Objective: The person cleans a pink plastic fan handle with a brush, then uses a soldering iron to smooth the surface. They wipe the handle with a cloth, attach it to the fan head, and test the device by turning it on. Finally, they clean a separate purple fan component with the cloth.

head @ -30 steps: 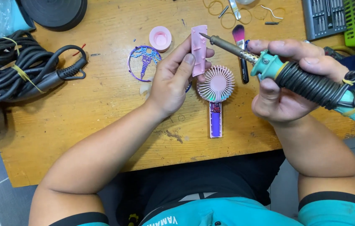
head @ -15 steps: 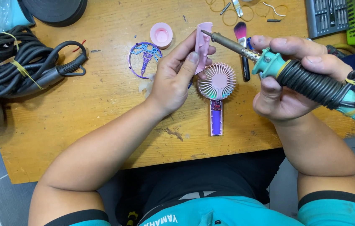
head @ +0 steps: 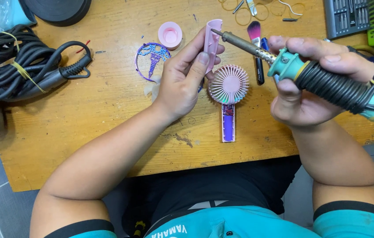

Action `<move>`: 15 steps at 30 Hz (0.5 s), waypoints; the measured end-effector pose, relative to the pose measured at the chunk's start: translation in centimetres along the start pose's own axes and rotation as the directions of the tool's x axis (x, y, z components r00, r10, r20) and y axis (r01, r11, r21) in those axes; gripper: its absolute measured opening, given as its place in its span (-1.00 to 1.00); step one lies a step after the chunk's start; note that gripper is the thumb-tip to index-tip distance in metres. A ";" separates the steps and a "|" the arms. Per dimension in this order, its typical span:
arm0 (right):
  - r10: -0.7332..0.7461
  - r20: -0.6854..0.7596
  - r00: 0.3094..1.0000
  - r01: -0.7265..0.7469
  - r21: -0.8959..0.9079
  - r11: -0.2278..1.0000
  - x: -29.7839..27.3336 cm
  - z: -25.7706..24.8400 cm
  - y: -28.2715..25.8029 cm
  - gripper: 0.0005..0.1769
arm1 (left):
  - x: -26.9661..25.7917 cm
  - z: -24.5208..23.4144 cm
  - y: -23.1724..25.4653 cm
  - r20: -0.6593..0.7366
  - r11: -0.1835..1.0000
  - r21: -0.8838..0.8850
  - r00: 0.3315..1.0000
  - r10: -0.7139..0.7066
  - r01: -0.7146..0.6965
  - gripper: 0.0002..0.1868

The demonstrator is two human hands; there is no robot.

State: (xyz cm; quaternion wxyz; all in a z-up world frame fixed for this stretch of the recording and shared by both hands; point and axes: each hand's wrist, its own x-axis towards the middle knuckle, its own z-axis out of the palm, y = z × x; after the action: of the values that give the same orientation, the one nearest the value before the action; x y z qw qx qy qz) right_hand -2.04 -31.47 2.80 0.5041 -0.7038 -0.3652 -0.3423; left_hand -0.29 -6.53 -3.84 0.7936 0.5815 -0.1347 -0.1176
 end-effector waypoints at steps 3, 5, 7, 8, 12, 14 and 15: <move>0.003 -0.003 1.000 -0.003 0.000 1.000 -0.4 -0.2 -0.1 -0.51 | -0.1 0.1 0.4 -0.002 0.999 0.030 1.000 -0.013 0.013 -0.42; 0.032 0.020 0.999 -0.032 -0.025 0.999 -0.8 -0.7 0.0 -0.49 | -0.1 0.0 0.5 -0.001 0.999 0.039 1.000 -0.025 0.025 -0.42; 0.010 0.045 0.999 -0.008 -0.027 1.000 -1.1 -1.4 0.4 -0.44 | -0.2 -0.1 0.6 0.005 0.999 0.036 1.000 -0.027 0.027 -0.45; 0.010 0.044 0.999 -0.009 -0.028 1.000 -1.1 -1.2 0.3 -0.44 | -0.1 -0.1 0.4 0.005 0.999 0.036 1.000 -0.028 0.028 -0.45; 0.063 0.059 0.996 -0.060 -0.061 0.996 -0.7 -1.0 -0.4 -0.51 | 0.1 -0.2 0.1 -0.016 1.000 -0.005 0.999 -0.027 0.027 -0.45; 0.095 0.088 0.992 -0.092 -0.037 0.995 -0.5 -0.9 -0.1 -0.51 | 0.3 -0.4 0.3 -0.022 1.000 -0.007 1.000 -0.019 0.019 -0.45; 0.051 0.020 0.998 -0.052 0.022 0.998 -0.5 -0.8 0.2 -0.49 | 0.4 -0.4 0.4 -0.026 0.999 -0.017 0.999 -0.028 0.027 -0.44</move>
State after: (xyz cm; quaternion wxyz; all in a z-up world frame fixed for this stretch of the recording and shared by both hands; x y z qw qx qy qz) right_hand -2.25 -32.37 2.47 0.5171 -0.7106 -0.3558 -0.3179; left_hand 0.22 -6.19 -3.58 0.7983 0.5784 -0.1154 -0.1221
